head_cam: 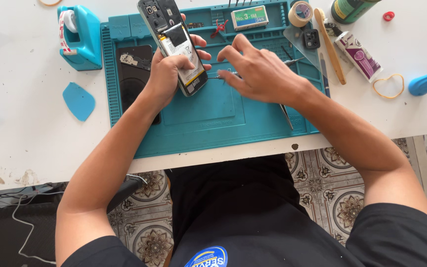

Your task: The person uses a screwdriver to remove screws from the back of a smartphone placed on a blue anti-static mat. The person then sets the screwdriver down and picks up a different screwdriver bit.

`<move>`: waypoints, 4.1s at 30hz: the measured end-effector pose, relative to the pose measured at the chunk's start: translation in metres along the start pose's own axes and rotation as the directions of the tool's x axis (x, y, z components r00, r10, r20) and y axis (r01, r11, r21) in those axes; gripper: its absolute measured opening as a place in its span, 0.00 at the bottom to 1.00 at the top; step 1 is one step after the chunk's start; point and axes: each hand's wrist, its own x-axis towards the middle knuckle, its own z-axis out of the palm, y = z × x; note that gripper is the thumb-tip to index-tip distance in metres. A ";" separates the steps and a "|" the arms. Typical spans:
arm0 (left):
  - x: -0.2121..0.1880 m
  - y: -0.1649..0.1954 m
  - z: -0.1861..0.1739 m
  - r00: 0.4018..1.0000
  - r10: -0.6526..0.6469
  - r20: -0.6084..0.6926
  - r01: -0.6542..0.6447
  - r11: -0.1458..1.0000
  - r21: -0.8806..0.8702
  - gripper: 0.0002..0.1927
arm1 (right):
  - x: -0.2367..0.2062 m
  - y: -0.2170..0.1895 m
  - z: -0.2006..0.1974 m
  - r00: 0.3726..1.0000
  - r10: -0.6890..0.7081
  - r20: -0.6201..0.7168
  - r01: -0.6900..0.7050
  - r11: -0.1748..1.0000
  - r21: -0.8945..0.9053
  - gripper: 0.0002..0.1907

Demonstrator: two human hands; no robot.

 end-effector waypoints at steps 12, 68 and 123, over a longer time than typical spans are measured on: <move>-0.001 0.006 0.007 1.000 -0.011 -0.020 0.012 1.000 0.013 0.37 | -0.002 0.008 -0.002 0.995 -0.093 0.031 0.093 0.995 0.029 0.11; 0.003 0.002 0.004 1.000 -0.021 -0.007 0.021 1.000 0.003 0.48 | -0.014 0.040 -0.022 0.987 0.105 -0.120 -0.132 0.960 -0.246 0.13; 0.011 -0.003 0.005 0.998 -0.051 -0.037 0.051 0.999 -0.019 0.48 | -0.001 0.047 -0.035 0.993 0.075 -0.086 -0.083 0.993 -0.084 0.20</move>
